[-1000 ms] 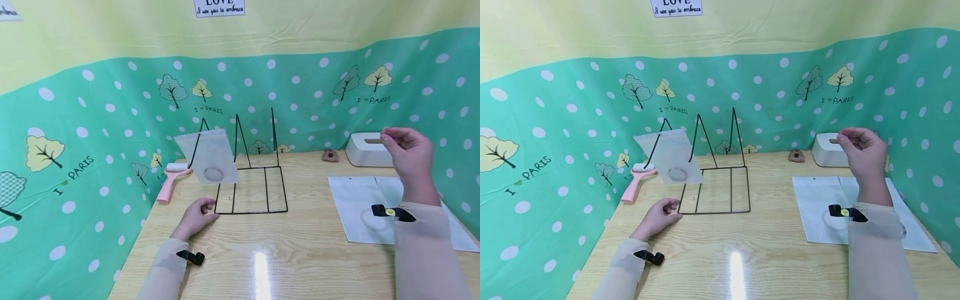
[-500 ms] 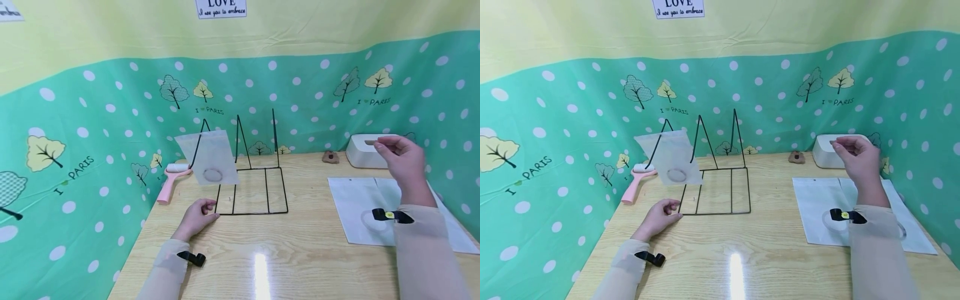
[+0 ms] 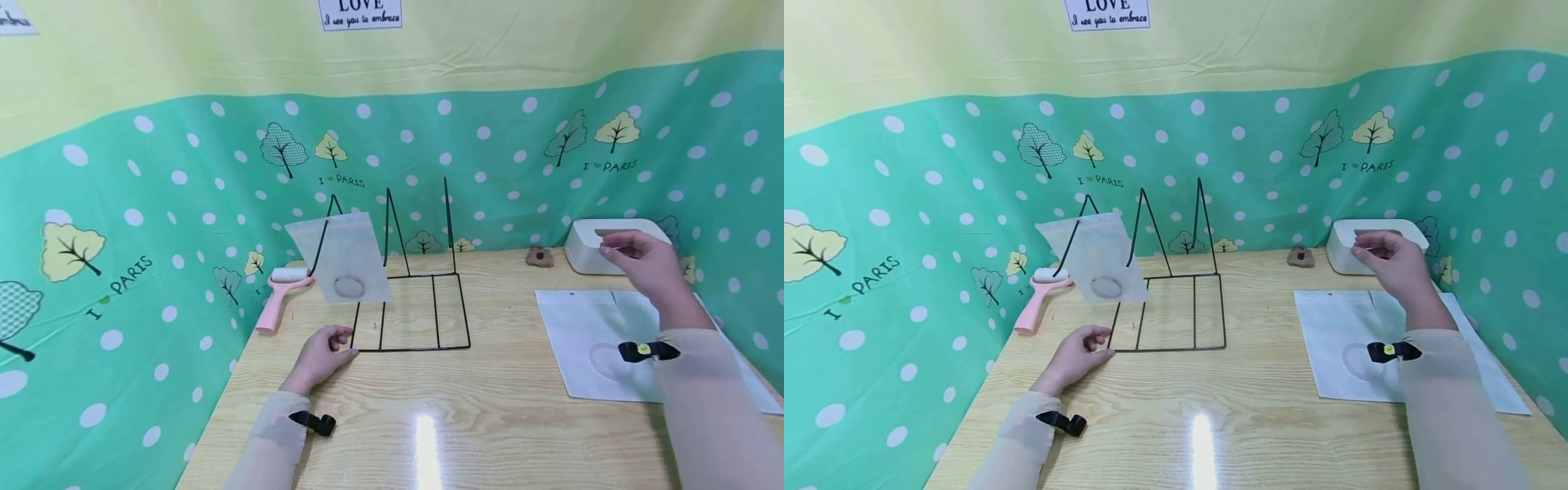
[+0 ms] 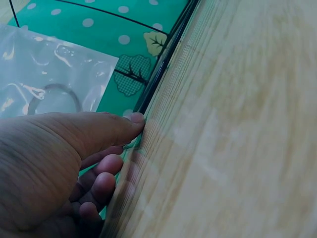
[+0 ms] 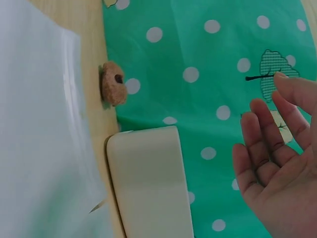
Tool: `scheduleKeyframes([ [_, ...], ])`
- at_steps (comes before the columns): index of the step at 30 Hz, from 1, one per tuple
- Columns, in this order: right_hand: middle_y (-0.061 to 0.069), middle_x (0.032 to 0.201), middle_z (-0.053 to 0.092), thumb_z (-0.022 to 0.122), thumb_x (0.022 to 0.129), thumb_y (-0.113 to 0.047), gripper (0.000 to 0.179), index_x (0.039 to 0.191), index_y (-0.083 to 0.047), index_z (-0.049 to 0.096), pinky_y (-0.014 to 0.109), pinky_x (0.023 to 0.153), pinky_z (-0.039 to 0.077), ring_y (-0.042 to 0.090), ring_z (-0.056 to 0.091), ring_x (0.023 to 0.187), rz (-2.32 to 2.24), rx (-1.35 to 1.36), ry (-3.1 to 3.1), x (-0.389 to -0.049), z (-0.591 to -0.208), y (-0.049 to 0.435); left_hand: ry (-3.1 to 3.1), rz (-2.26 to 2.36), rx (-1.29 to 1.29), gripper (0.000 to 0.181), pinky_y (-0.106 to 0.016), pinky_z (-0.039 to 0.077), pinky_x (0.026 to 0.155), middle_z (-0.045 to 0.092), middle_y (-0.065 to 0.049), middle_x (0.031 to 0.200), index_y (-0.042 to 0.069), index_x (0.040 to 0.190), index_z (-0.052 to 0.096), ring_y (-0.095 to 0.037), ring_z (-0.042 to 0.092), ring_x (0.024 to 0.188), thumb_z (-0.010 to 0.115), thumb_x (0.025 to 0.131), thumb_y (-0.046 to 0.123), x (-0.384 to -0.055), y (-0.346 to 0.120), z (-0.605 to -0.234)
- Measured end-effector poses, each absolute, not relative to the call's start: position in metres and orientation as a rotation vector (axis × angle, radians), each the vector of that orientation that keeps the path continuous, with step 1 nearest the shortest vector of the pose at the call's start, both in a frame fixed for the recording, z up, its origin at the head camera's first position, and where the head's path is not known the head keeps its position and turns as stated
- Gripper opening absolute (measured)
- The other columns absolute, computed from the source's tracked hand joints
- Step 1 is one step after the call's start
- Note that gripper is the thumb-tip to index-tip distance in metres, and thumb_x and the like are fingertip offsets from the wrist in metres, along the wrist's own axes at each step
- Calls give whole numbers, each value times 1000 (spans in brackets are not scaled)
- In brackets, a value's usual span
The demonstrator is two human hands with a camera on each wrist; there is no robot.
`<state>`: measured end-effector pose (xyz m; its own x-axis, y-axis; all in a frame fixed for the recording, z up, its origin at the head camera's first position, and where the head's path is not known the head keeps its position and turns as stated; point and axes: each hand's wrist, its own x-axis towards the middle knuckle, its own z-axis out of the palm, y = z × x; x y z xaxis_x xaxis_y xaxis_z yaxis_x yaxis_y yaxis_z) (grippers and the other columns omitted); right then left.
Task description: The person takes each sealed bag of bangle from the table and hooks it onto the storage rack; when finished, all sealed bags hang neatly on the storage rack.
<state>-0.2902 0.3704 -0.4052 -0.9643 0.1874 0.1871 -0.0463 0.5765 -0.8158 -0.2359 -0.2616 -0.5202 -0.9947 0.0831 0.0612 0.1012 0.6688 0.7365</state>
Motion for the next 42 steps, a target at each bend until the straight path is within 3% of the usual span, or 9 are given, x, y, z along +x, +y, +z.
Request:
scheduleKeyframes([
  [11, 21, 135, 56, 61, 102, -57, 69, 144, -2, 56, 21, 77, 49, 30, 53, 114, 1294, 3, -2824, -306, -422, 382, -2845, -1258, -161, 42, -35, 45, 80, 65, -1, 103, 11, 125, 73, -17, 55, 88, 88, 87, 20, -233, -261, -518],
  [18, 26, 139, 57, 64, 105, -41, 60, 147, 0, 52, 48, 95, 49, 40, 52, 123, 1226, 105, -2928, -314, -423, 386, -2840, -1258, -172, 42, -35, 45, 80, 65, -2, 103, 11, 125, 73, -17, 55, 88, 88, 87, 19, -234, -261, -518],
  [25, 29, 141, 55, 67, 105, -36, 60, 149, 1, 50, 60, 100, 47, 46, 50, 127, 1189, 139, -3003, -316, -416, 383, -2842, -1254, -184, 42, -35, 45, 79, 64, -1, 102, 11, 125, 73, -17, 55, 87, 88, 87, 21, -235, -262, -518],
  [36, 22, 129, 62, 75, 99, -38, 59, 140, 0, 58, 54, 94, 51, 39, 57, 116, 1138, 130, -3082, -333, -435, 397, -2842, -1272, -191, 40, -36, 45, 79, 64, -3, 103, 11, 125, 73, -17, 54, 87, 87, 89, 21, -233, -262, -518],
  [42, 25, 130, 61, 78, 97, -30, 56, 139, 1, 59, 63, 99, 47, 43, 55, 118, 1143, 127, -3110, -338, -447, 403, -2835, -1269, -198, 40, -37, 45, 80, 65, -3, 103, 12, 125, 73, -18, 55, 88, 87, 88, 22, -234, -263, -518],
])
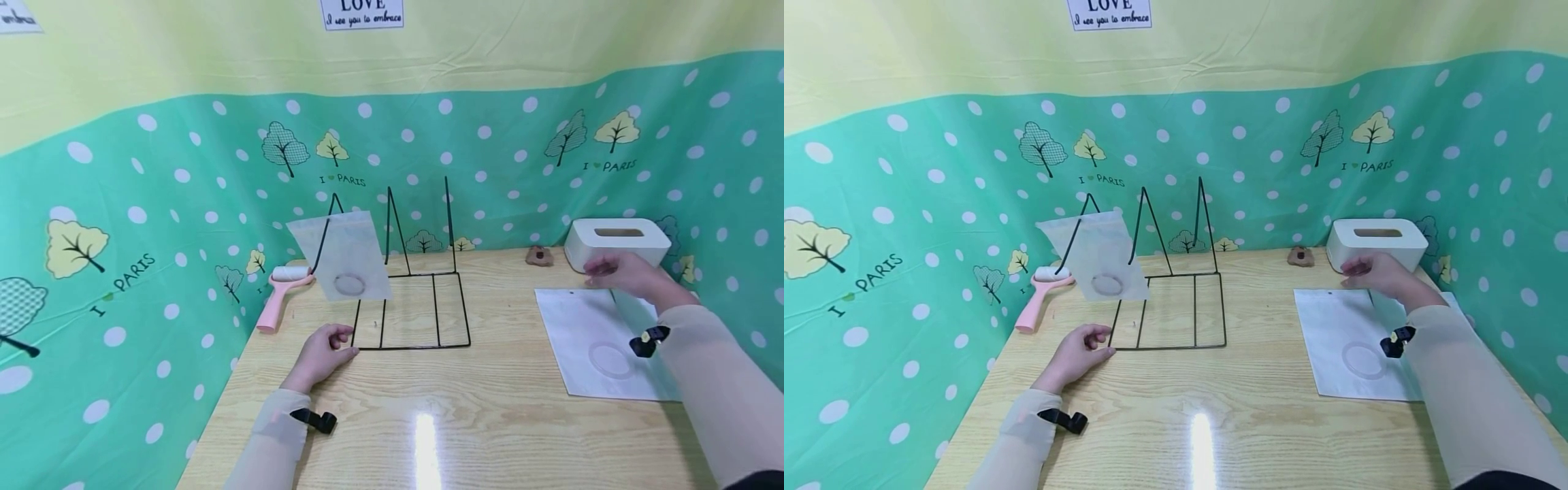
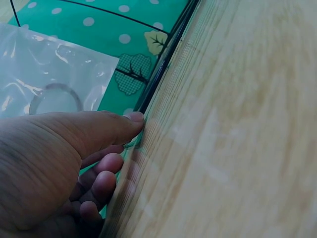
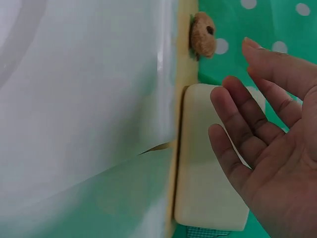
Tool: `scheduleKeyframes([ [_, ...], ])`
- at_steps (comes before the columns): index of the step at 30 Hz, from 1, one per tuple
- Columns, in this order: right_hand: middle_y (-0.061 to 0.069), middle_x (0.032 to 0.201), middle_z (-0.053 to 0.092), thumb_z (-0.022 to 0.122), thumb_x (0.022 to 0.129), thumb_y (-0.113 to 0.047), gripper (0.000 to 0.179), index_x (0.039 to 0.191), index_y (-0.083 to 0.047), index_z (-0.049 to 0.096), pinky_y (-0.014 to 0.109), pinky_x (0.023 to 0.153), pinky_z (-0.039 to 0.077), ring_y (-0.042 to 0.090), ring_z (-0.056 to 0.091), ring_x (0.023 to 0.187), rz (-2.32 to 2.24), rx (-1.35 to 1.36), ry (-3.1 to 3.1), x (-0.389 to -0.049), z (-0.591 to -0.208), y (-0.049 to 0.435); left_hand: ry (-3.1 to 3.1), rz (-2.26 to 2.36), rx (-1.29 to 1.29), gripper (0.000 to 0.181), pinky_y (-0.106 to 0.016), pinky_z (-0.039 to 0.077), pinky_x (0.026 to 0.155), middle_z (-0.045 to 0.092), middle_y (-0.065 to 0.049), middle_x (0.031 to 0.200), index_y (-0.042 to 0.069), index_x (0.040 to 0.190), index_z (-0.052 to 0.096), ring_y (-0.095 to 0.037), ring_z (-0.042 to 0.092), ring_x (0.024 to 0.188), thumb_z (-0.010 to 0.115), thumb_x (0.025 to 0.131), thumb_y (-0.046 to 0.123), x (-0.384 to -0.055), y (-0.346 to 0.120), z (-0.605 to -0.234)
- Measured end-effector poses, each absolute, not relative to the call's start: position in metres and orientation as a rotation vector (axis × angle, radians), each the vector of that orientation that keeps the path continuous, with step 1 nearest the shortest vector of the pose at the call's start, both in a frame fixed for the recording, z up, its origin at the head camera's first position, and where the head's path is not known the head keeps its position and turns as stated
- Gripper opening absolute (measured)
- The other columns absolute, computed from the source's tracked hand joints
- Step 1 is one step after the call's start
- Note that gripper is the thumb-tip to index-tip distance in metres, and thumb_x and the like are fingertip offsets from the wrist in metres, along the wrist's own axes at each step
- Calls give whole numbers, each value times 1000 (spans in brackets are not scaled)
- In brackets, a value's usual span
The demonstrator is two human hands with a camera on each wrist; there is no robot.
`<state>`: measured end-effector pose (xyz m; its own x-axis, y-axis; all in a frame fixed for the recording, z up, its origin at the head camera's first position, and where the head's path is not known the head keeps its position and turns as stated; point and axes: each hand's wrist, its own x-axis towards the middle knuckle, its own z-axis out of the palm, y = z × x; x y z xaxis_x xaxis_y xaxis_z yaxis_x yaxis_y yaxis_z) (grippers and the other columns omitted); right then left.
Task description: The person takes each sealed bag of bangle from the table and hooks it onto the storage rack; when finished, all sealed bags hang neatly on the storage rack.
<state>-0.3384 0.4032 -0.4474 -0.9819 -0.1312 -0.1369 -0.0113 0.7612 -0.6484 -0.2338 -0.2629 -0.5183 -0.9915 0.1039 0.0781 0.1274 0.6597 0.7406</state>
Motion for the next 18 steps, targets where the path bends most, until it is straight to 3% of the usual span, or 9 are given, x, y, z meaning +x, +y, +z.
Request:
scheduleKeyframes([
  [18, 23, 124, 68, 85, 90, -20, 53, 132, 5, 63, 51, 90, 52, 38, 63, 109, -1007, -63, 2758, -348, -474, 406, -2834, -1247, -191, 40, -36, 45, 79, 64, -1, 101, 12, 124, 73, -17, 55, 87, 88, 88, 21, -233, -262, -518],
])
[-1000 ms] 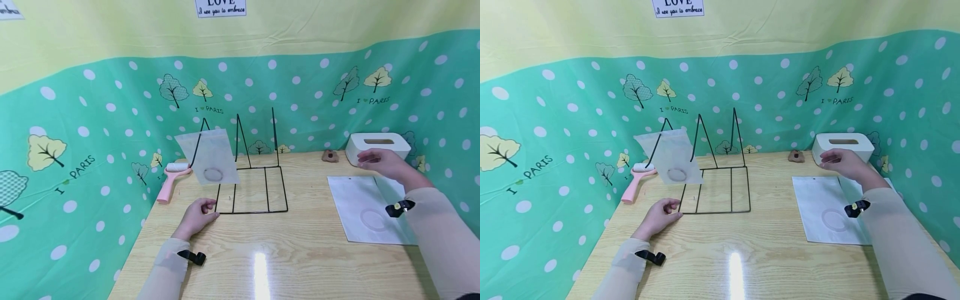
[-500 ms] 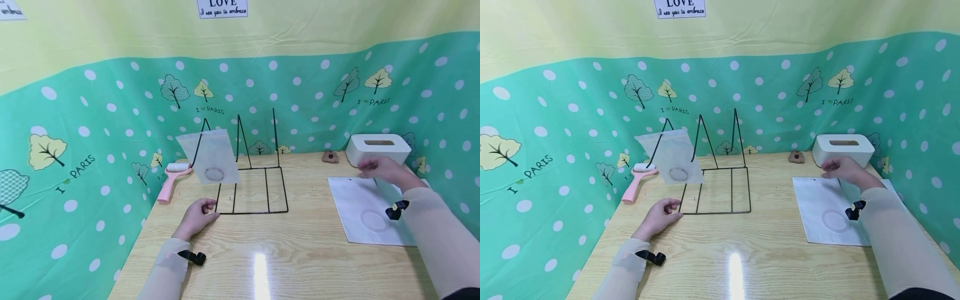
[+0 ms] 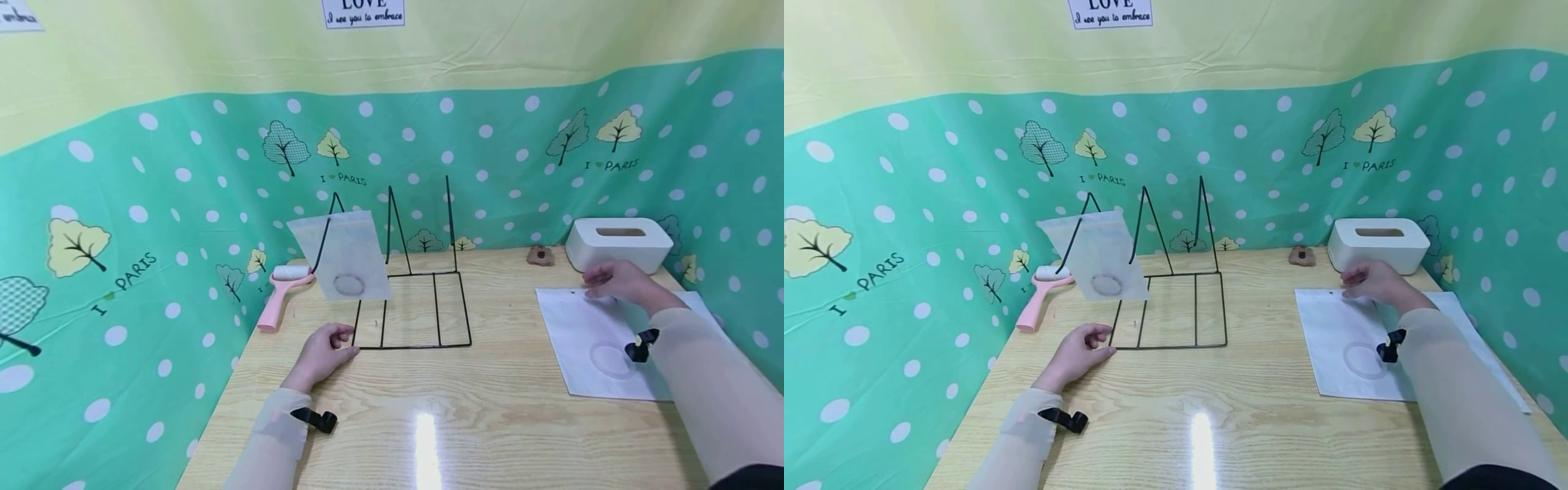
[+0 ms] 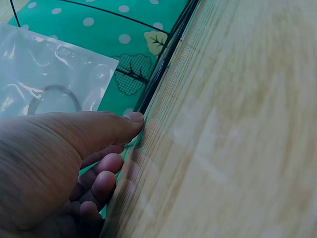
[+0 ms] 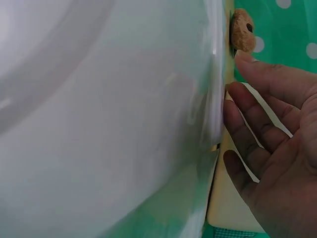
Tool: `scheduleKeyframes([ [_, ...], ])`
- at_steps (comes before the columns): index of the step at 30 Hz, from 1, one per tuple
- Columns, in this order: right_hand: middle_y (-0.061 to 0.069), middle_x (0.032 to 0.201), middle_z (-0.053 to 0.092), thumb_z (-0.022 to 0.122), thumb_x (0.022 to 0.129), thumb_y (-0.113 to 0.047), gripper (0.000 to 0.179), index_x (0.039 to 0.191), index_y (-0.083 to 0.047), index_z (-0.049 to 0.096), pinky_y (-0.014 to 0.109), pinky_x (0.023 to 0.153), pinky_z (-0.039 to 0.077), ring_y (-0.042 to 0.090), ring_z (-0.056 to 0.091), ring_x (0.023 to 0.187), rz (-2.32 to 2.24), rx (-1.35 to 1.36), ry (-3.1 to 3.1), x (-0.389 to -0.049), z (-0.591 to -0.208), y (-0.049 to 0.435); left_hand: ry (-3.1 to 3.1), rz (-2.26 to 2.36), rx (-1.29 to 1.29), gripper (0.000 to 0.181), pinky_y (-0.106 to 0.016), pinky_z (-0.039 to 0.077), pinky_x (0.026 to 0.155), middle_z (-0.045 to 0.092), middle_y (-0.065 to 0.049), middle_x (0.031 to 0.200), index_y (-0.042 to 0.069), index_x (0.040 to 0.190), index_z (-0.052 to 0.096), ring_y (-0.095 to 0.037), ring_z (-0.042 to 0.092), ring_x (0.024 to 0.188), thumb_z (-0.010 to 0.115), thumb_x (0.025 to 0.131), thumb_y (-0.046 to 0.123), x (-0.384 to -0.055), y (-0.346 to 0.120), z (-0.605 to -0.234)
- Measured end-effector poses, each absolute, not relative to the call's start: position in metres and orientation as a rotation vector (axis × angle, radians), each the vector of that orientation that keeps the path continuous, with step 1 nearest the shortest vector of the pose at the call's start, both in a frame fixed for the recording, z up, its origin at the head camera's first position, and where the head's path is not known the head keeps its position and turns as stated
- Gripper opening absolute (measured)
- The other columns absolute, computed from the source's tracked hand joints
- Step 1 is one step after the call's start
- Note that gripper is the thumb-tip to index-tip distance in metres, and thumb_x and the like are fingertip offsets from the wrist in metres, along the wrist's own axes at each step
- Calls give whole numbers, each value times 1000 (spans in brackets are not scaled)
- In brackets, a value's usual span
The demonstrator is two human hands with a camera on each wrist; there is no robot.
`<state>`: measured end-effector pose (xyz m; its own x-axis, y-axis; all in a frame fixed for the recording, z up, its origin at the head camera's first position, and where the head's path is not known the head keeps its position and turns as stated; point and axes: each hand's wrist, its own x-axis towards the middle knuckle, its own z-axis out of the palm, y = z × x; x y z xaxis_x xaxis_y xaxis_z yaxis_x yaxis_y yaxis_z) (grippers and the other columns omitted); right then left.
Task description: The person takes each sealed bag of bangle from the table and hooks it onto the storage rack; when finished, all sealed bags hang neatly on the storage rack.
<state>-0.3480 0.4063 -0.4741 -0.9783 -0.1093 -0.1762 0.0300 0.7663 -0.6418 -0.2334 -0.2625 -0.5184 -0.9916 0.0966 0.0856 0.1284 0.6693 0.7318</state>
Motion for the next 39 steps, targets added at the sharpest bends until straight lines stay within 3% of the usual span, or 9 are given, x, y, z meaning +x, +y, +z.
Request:
scheduleKeyframes([
  [12, 20, 118, 69, 87, 85, -9, 49, 127, 3, 65, 37, 75, 56, 35, 64, 102, -1010, 30, 2753, -351, -486, 404, -2848, -1253, -177, 41, -36, 45, 80, 63, -2, 101, 12, 125, 73, -18, 54, 86, 88, 88, 19, -232, -261, -516],
  [20, 20, 116, 69, 87, 85, -7, 46, 125, 2, 67, 38, 74, 56, 34, 64, 98, -987, 16, 2789, -350, -488, 402, -2849, -1250, -179, 40, -36, 45, 79, 63, -1, 101, 11, 125, 73, -17, 54, 87, 87, 88, 20, -233, -262, -517],
  [30, 17, 109, 69, 79, 94, -14, 30, 119, 0, 72, 41, 77, 53, 34, 61, 97, -910, -2, 2775, -343, -478, 395, -2848, -1260, -175, 41, -36, 45, 80, 63, -3, 102, 11, 125, 73, -18, 55, 87, 87, 88, 19, -231, -260, -515],
  [36, 18, 114, 67, 74, 100, -25, 31, 120, -2, 71, 41, 76, 52, 35, 58, 98, -901, -27, 2791, -339, -471, 391, -2848, -1251, -177, 41, -36, 45, 80, 63, -2, 102, 11, 125, 73, -17, 55, 87, 87, 88, 19, -232, -261, -517],
  [39, 22, 121, 66, 72, 102, -30, 35, 123, -3, 70, 47, 79, 52, 38, 58, 104, -911, -55, 2807, -335, -465, 390, -2847, -1243, -181, 40, -36, 45, 79, 63, -2, 101, 12, 125, 73, -17, 55, 87, 87, 89, 20, -233, -262, -517],
])
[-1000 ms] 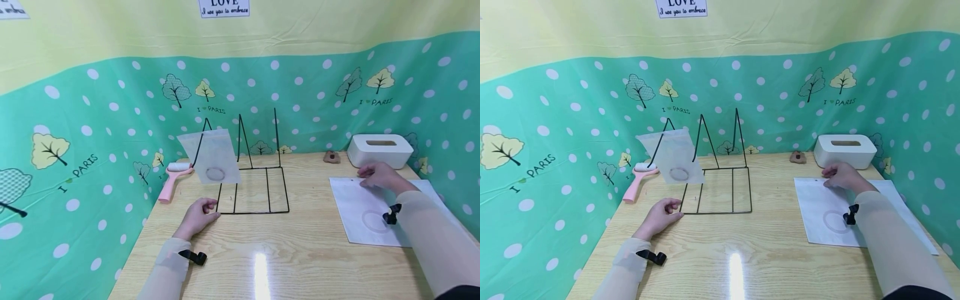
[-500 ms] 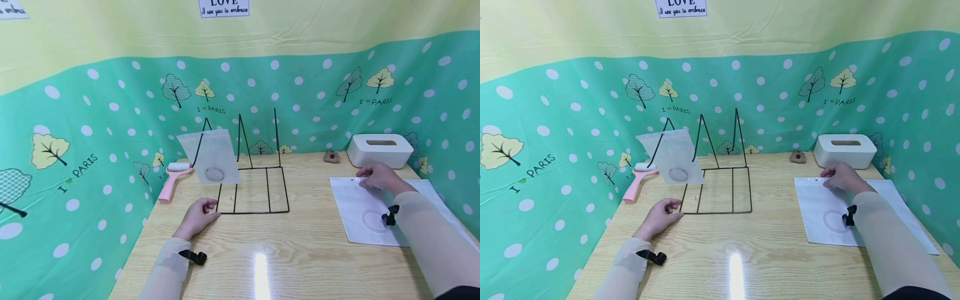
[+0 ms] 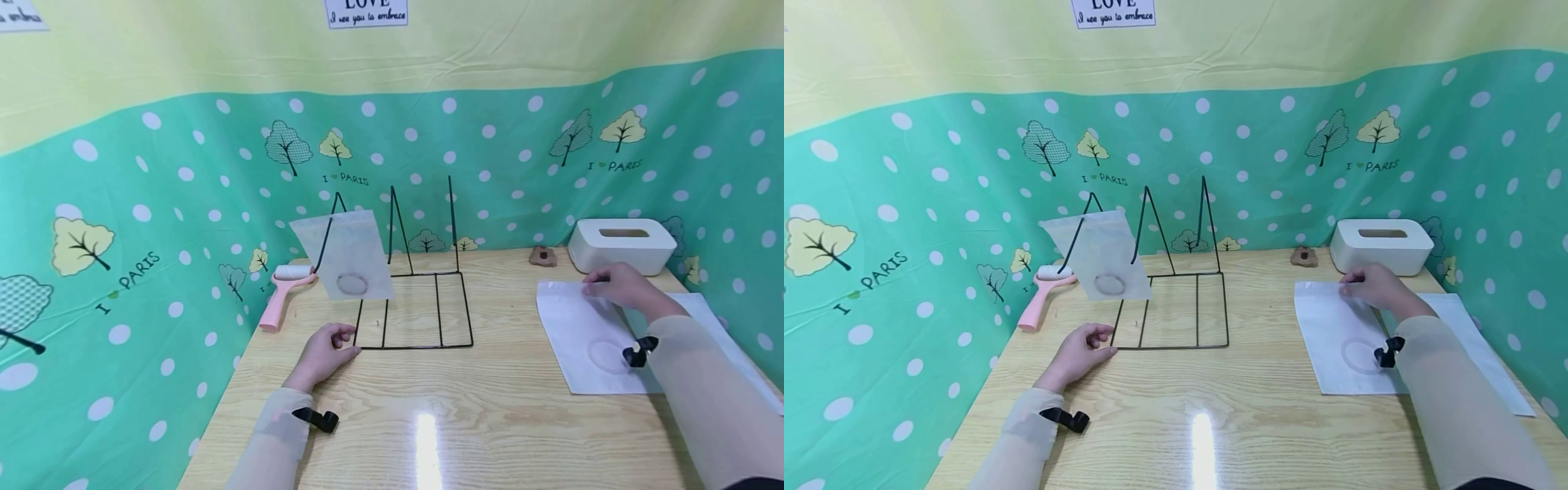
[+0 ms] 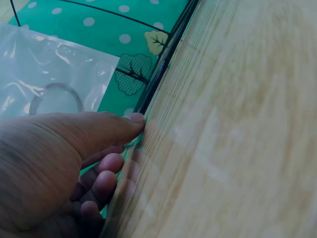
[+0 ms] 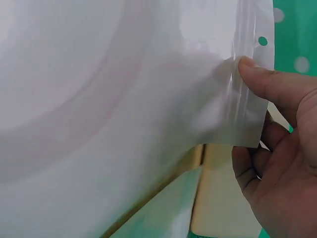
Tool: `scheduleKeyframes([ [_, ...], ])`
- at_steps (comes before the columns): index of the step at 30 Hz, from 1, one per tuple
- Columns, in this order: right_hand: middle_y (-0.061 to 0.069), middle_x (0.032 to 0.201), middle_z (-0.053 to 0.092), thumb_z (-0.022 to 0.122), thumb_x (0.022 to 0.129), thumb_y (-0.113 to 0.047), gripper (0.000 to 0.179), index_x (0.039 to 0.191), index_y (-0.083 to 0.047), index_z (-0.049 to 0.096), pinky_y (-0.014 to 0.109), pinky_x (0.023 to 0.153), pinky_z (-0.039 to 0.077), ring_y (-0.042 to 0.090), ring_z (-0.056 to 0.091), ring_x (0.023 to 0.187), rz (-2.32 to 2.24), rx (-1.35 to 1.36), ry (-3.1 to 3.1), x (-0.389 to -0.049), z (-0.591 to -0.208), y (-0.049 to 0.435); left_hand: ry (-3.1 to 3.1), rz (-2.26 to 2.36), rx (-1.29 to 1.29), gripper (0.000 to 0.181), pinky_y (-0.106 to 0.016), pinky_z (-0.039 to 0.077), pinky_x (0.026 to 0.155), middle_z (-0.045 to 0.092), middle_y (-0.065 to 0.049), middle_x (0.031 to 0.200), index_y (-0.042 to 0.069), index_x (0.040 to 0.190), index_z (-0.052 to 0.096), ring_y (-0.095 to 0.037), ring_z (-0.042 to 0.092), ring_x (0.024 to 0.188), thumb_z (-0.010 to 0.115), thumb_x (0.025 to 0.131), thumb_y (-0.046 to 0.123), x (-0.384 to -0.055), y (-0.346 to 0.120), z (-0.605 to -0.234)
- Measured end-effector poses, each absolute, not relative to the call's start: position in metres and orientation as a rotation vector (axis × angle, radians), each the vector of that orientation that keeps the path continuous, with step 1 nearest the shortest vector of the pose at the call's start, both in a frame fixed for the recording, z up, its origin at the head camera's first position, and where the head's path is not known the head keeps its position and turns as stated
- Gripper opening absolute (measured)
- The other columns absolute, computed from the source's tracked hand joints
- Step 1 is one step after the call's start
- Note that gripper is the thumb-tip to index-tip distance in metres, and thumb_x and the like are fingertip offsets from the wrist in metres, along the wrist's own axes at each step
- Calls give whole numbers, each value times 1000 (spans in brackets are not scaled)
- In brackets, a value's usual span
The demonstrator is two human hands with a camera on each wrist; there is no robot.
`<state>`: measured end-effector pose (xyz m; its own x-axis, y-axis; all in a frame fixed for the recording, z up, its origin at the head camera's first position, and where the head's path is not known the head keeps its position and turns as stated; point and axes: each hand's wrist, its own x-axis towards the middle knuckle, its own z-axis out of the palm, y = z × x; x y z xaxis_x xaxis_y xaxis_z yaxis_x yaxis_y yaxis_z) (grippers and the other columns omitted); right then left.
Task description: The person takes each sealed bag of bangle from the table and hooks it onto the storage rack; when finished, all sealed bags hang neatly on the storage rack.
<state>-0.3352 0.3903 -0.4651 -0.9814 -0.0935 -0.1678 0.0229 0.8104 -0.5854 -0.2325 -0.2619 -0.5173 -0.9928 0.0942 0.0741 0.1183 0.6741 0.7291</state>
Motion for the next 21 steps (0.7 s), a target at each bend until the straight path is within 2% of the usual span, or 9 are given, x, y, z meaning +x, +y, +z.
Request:
scheduleKeyframes([
  [4, 25, 128, 65, 70, 102, -40, 46, 128, -2, 66, 61, 90, 50, 45, 56, 116, -951, -81, 2819, -327, -456, 390, -2847, -1244, -179, 40, -36, 45, 80, 63, -2, 102, 11, 124, 73, -17, 55, 87, 87, 88, 19, -233, -262, -517],
  [7, 26, 130, 63, 69, 103, -42, 50, 131, -2, 64, 66, 95, 47, 47, 54, 120, -979, -87, 2829, -321, -451, 388, -2848, -1253, -171, 40, -37, 45, 81, 63, -3, 102, 12, 125, 73, -18, 55, 87, 88, 88, 19, -232, -261, -515],
  [14, 29, 135, 58, 68, 105, -26, 36, 131, -2, 64, 65, 92, 49, 49, 54, 121, -1072, -71, 2859, -310, -446, 382, -2847, -1245, -172, 40, -36, 45, 80, 63, -2, 102, 11, 124, 73, -17, 55, 87, 87, 88, 19, -232, -262, -515],
  [21, 28, 136, 59, 70, 103, -33, 41, 132, -4, 64, 64, 92, 49, 48, 54, 122, -1093, -76, 2879, -301, -440, 376, -2840, -1260, -172, 40, -37, 46, 80, 63, -3, 102, 11, 124, 73, -18, 56, 88, 87, 88, 19, -230, -261, -514],
])
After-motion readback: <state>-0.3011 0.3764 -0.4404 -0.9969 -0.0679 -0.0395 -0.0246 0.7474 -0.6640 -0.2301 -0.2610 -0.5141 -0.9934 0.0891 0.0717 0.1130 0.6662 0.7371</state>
